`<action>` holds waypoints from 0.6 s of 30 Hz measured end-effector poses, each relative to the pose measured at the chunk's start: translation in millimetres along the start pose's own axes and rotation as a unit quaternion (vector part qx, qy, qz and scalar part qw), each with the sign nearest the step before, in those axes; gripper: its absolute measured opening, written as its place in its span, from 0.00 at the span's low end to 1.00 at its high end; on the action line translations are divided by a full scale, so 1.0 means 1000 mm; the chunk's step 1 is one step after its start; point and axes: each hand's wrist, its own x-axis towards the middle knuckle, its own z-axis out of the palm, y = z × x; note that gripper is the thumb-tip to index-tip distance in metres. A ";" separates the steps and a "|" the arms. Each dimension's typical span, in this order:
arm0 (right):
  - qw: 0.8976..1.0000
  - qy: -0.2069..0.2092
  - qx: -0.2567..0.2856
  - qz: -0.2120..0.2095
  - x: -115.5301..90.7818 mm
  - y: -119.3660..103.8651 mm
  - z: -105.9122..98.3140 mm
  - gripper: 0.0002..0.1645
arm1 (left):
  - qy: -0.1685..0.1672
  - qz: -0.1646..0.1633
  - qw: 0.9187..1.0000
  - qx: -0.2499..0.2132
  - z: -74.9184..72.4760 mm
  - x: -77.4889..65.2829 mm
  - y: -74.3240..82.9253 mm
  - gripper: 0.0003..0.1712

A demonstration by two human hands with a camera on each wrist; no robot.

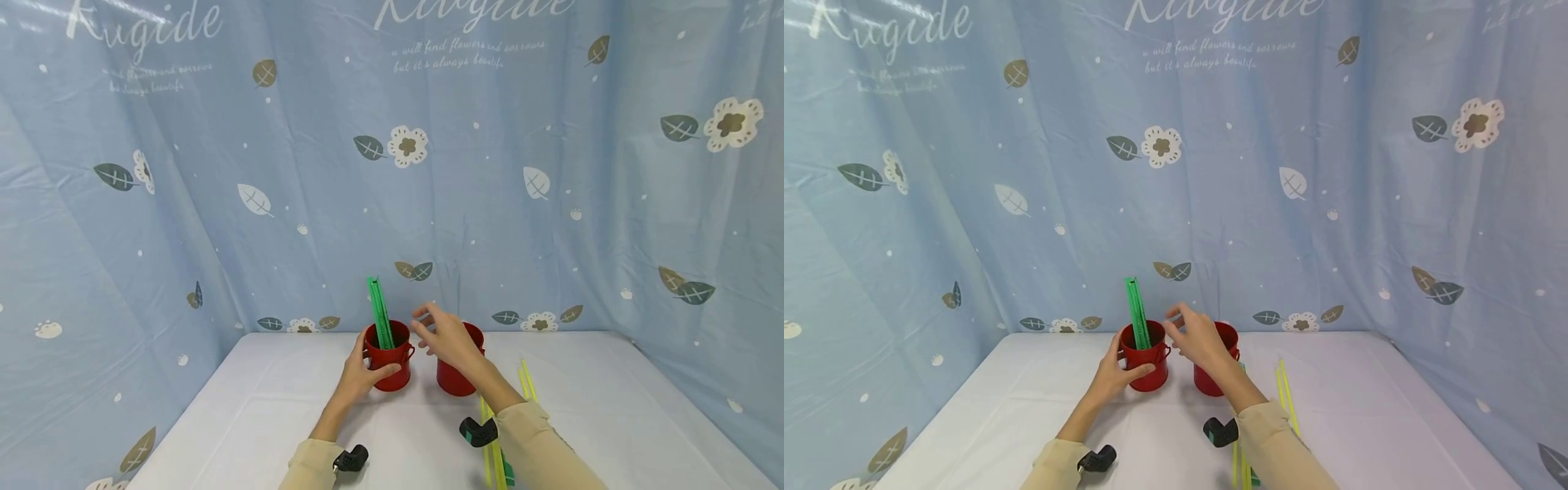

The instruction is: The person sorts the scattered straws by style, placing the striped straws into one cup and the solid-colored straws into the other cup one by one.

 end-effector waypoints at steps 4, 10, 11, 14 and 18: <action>1.000 0.009 0.009 -0.006 -0.012 0.005 -0.007 0.12 | 0.000 -0.011 1.000 0.004 0.000 -0.001 0.001 0.53; 1.000 0.013 0.026 0.006 -0.028 0.017 -0.017 0.12 | -0.003 -0.014 1.000 0.003 0.000 -0.002 0.001 0.53; 1.000 0.012 0.026 0.010 -0.031 0.018 -0.019 0.12 | -0.003 -0.013 1.000 0.001 0.000 -0.002 0.001 0.53; 0.999 0.013 0.034 0.014 -0.038 0.021 -0.025 0.12 | -0.003 -0.011 1.000 -0.002 0.000 -0.001 0.000 0.53; 0.999 0.021 0.042 0.010 -0.046 0.021 -0.035 0.14 | -0.003 -0.010 1.000 -0.003 0.000 -0.001 0.000 0.53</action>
